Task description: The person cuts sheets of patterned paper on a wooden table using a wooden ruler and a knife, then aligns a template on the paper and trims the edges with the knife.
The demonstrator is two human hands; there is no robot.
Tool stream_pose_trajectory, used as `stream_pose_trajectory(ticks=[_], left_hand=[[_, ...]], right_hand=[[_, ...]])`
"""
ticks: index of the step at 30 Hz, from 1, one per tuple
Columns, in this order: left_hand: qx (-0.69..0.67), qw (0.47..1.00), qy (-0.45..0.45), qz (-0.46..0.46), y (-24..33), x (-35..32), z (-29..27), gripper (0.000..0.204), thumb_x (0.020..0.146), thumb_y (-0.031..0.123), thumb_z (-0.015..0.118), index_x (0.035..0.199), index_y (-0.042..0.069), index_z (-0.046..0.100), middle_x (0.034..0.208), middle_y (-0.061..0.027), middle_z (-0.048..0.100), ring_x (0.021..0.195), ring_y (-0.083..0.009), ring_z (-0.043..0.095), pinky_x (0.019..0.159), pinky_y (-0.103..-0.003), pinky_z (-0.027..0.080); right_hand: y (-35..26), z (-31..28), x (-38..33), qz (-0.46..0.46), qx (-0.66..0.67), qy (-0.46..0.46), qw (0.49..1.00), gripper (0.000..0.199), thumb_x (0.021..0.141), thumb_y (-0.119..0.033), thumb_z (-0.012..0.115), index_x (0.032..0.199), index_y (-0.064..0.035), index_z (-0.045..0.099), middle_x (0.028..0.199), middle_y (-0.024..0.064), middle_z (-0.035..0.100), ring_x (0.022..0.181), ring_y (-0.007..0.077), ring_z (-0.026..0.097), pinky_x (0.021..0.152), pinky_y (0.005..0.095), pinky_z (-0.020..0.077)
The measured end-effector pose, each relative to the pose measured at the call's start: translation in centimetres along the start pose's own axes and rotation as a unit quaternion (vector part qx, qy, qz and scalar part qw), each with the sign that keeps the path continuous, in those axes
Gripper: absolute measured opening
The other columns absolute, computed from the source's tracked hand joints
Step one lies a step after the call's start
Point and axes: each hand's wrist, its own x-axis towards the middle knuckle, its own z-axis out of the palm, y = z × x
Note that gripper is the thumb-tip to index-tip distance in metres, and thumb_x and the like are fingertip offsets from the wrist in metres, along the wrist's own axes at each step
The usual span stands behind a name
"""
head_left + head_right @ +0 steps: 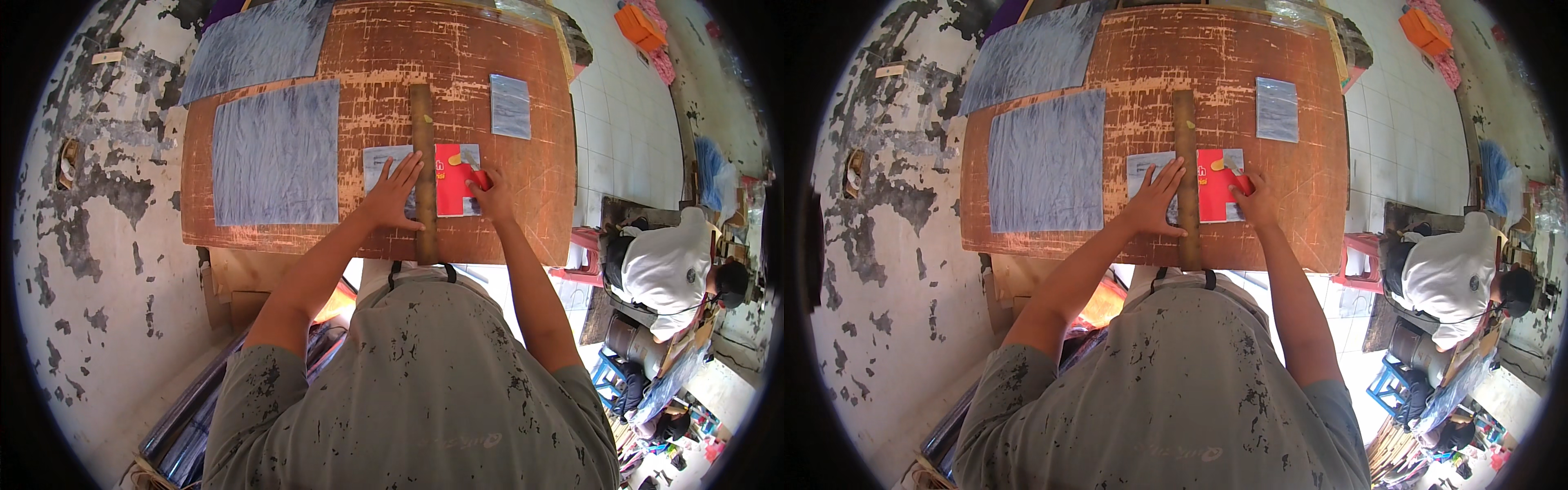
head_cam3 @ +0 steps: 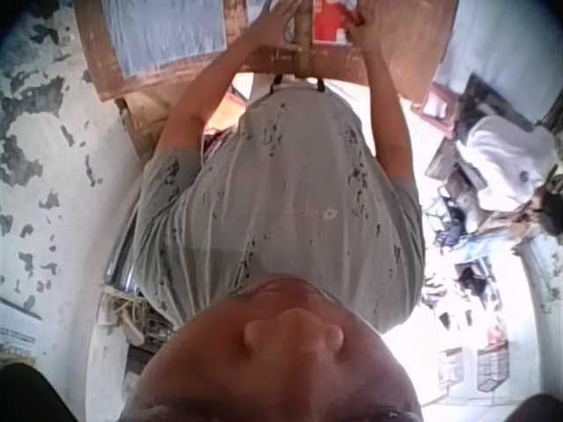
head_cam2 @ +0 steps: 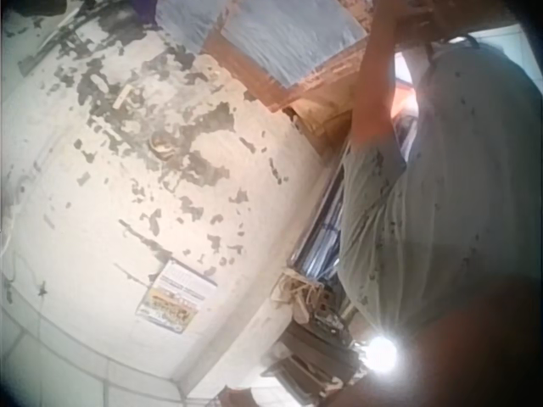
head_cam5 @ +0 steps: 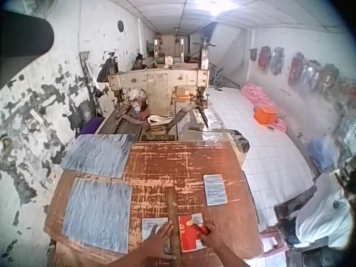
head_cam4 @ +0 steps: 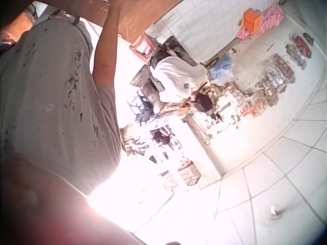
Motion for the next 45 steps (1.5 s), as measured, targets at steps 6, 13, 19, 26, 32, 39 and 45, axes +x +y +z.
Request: stream_pose_trajectory(ticks=[6, 13, 19, 26, 32, 39, 45], left_hand=[[0.000, 1.000, -0.008, -0.002, 0.1, 0.4, 0.1, 0.148, 0.064, 0.085, 0.075, 0.166, -0.004, 0.017, 0.176, -0.0212, 0.012, 0.164, -0.0347, 0.012, 0.130, -0.063, 0.006], [0.008, 1.000, -0.018, -0.009, 0.1, 0.2, 0.0, 0.148, 0.064, 0.086, 0.075, 0.167, -0.003, 0.016, 0.177, -0.0202, 0.010, 0.164, -0.0345, 0.011, 0.130, -0.063, 0.006], [0.010, 1.000, -0.020, -0.007, 0.0, 0.3, 0.0, 0.148, 0.064, 0.085, 0.075, 0.167, -0.003, 0.015, 0.177, -0.0204, 0.010, 0.164, -0.0343, 0.011, 0.130, -0.063, 0.006], [0.007, 1.000, -0.018, -0.005, 0.0, 0.3, 0.2, 0.149, 0.064, 0.086, 0.075, 0.167, -0.003, 0.015, 0.176, -0.0205, 0.011, 0.164, -0.0342, 0.011, 0.131, -0.063, 0.005], [0.002, 1.000, -0.017, -0.005, -0.1, 0.3, 0.2, 0.149, 0.064, 0.085, 0.076, 0.167, -0.003, 0.014, 0.177, -0.0197, 0.010, 0.165, -0.0338, 0.010, 0.131, -0.062, 0.005], [0.005, 1.000, -0.011, -0.006, -0.2, 0.1, 0.3, 0.148, 0.064, 0.085, 0.076, 0.167, -0.002, 0.015, 0.177, -0.0193, 0.009, 0.165, -0.0340, 0.010, 0.130, -0.063, 0.006], [0.004, 1.000, -0.017, -0.004, -0.2, 0.3, 0.4, 0.150, 0.063, 0.086, 0.076, 0.167, -0.003, 0.016, 0.177, -0.0194, 0.009, 0.164, -0.0343, 0.010, 0.130, -0.063, 0.007]], right_hand=[[0.8, 0.0, 0.0, -0.004, -0.021, 0.009, 1.000, 0.042, 0.085, -0.032, 0.085, 0.117, -0.0070, 0.073, 0.111, 0.0149, 0.066, 0.101, 0.0362, 0.068, 0.087, 0.0467, 0.0570], [0.1, -0.1, 0.0, 0.005, -0.017, -0.003, 1.000, 0.042, 0.086, -0.032, 0.085, 0.117, -0.0064, 0.072, 0.114, 0.0147, 0.066, 0.103, 0.0366, 0.069, 0.087, 0.0468, 0.0573], [0.5, 0.2, 0.1, 0.009, 0.001, -0.001, 1.000, 0.042, 0.086, -0.030, 0.085, 0.118, -0.0056, 0.072, 0.116, 0.0148, 0.066, 0.102, 0.0366, 0.069, 0.087, 0.0465, 0.0573], [0.7, 0.1, 0.2, 0.002, -0.011, 0.001, 1.000, 0.043, 0.085, -0.031, 0.086, 0.117, -0.0051, 0.073, 0.115, 0.0154, 0.067, 0.101, 0.0370, 0.070, 0.087, 0.0458, 0.0574], [0.4, 0.0, 0.1, 0.011, -0.017, -0.003, 1.000, 0.042, 0.086, -0.032, 0.085, 0.117, -0.0066, 0.073, 0.112, 0.0145, 0.068, 0.099, 0.0364, 0.071, 0.085, 0.0459, 0.0575], [-0.4, -0.2, 0.0, 0.010, -0.017, -0.002, 1.000, 0.041, 0.086, -0.031, 0.085, 0.116, -0.0059, 0.073, 0.114, 0.0150, 0.068, 0.099, 0.0363, 0.071, 0.085, 0.0456, 0.0577], [-0.1, -0.3, 0.0, -0.003, 0.008, 0.008, 1.000, 0.039, 0.085, -0.027, 0.086, 0.114, -0.0042, 0.073, 0.117, 0.0172, 0.068, 0.101, 0.0375, 0.070, 0.087, 0.0456, 0.0575]])
